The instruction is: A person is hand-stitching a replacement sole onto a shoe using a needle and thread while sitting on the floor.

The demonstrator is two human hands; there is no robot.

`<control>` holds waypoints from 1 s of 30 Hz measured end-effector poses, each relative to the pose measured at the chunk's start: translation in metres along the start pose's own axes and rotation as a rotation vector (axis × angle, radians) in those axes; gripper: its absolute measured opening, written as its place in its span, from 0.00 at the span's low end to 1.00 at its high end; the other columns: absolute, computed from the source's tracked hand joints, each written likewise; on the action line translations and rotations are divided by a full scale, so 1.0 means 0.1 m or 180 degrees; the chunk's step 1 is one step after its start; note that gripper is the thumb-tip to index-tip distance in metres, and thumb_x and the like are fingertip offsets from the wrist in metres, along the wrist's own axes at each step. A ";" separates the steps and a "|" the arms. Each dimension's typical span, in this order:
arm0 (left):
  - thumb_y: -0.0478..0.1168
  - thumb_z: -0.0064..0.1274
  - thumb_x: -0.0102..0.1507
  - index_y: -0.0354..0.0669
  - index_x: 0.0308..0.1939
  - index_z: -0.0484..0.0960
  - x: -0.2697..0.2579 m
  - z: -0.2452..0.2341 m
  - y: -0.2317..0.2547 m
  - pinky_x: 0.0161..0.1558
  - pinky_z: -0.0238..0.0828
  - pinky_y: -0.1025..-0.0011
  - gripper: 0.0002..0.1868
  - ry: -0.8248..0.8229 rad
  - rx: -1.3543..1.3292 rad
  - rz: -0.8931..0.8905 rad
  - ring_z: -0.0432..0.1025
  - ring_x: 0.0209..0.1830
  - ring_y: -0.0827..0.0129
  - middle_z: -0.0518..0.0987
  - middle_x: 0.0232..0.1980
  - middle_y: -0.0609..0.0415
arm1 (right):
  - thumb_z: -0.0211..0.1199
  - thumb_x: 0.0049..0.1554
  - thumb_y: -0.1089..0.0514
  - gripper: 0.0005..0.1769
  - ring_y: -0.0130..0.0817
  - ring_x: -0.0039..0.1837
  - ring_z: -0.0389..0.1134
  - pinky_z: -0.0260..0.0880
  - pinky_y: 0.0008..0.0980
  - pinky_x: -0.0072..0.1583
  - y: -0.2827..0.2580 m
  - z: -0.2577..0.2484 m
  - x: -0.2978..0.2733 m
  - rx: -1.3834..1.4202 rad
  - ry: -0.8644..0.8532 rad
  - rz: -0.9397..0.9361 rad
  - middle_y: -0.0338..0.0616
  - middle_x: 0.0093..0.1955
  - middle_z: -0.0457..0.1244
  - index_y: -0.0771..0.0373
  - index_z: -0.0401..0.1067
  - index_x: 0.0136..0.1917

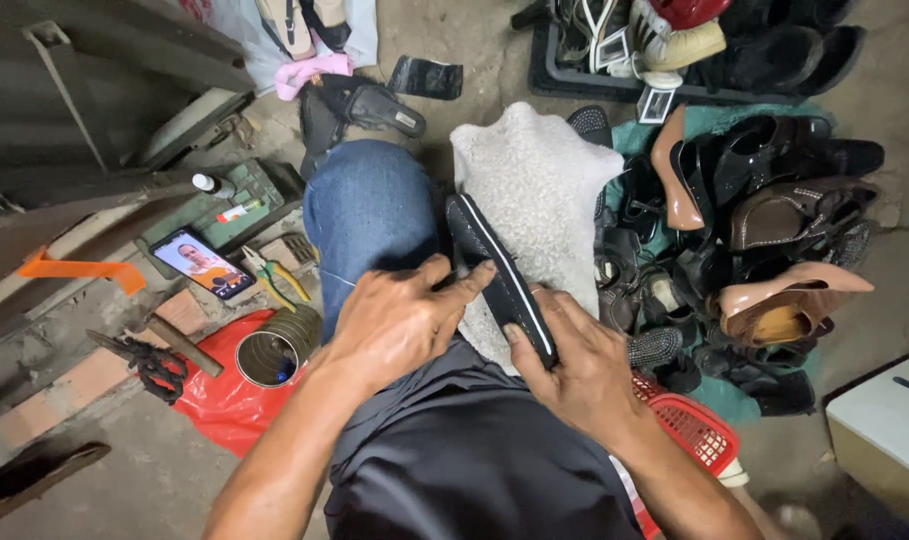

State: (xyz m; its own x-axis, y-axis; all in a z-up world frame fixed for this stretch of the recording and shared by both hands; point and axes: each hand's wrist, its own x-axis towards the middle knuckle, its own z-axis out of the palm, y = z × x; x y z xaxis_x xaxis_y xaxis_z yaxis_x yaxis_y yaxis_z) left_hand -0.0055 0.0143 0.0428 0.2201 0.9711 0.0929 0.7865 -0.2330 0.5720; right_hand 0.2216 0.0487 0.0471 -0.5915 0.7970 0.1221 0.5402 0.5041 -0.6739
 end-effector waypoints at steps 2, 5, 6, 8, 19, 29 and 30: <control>0.37 0.47 0.64 0.60 0.54 0.87 -0.03 0.04 -0.02 0.23 0.74 0.61 0.19 0.0041 -0.0119 -0.0032 0.75 0.17 0.57 0.79 0.35 0.53 | 0.64 0.58 0.56 0.17 0.51 0.43 0.73 0.73 0.41 0.39 -0.01 -0.01 0.00 0.0013 0.0032 -0.0022 0.51 0.45 0.69 0.68 0.74 0.58; 0.35 0.52 0.61 0.54 0.57 0.86 -0.09 -0.02 0.00 0.23 0.71 0.62 0.21 0.0134 -0.0260 -0.0136 0.72 0.18 0.58 0.78 0.36 0.54 | 0.65 0.57 0.54 0.24 0.48 0.43 0.72 0.74 0.39 0.41 -0.10 -0.08 0.02 0.0121 -0.0173 0.0001 0.55 0.49 0.69 0.72 0.71 0.61; 0.33 0.57 0.58 0.49 0.58 0.84 -0.11 -0.07 0.02 0.23 0.66 0.62 0.23 0.0184 -0.0291 -0.0220 0.69 0.19 0.57 0.77 0.36 0.55 | 0.66 0.56 0.52 0.30 0.43 0.43 0.71 0.74 0.36 0.43 -0.15 -0.10 0.02 0.0217 -0.0424 0.0052 0.57 0.52 0.68 0.77 0.67 0.63; 0.33 0.56 0.60 0.47 0.58 0.84 -0.19 -0.18 0.08 0.24 0.66 0.63 0.21 0.0176 -0.0439 -0.0329 0.69 0.19 0.59 0.77 0.35 0.56 | 0.63 0.56 0.57 0.16 0.33 0.39 0.67 0.69 0.29 0.40 0.01 -0.14 -0.03 0.0645 -0.0350 0.0381 0.49 0.56 0.69 0.71 0.74 0.53; 0.31 0.58 0.58 0.46 0.52 0.87 -0.66 -0.37 0.45 0.19 0.60 0.71 0.18 0.0342 -0.0900 -0.0578 0.63 0.15 0.71 0.76 0.30 0.62 | 0.52 0.62 0.54 0.25 0.49 0.78 0.56 0.57 0.47 0.75 -0.25 -0.24 -0.10 0.0572 -0.0079 0.0238 0.52 0.75 0.58 0.65 0.65 0.70; 0.32 0.56 0.59 0.47 0.52 0.88 -0.94 -0.45 0.80 0.20 0.61 0.73 0.18 0.0401 -0.0589 -0.0640 0.63 0.16 0.73 0.75 0.28 0.62 | 0.60 0.58 0.66 0.07 0.30 0.42 0.67 0.70 0.28 0.45 -0.31 -0.42 -0.60 0.2958 -0.0618 0.0400 0.46 0.45 0.71 0.68 0.78 0.47; 0.32 0.56 0.58 0.46 0.53 0.87 -0.97 -0.46 0.84 0.20 0.61 0.73 0.19 0.0395 -0.0540 -0.0557 0.62 0.16 0.73 0.75 0.28 0.62 | 0.56 0.59 0.68 0.08 0.34 0.42 0.69 0.74 0.31 0.45 -0.27 -0.41 -0.69 0.3817 -0.0730 0.0318 0.54 0.46 0.72 0.69 0.76 0.48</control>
State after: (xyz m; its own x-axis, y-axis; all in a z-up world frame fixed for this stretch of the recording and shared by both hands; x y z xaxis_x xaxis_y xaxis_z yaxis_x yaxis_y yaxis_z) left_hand 0.0130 -0.0973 0.1191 0.0087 0.9972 0.0739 0.6962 -0.0591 0.7155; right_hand 0.2720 -0.0059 0.0866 -0.7363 0.6764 -0.0182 -0.2326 -0.2782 -0.9319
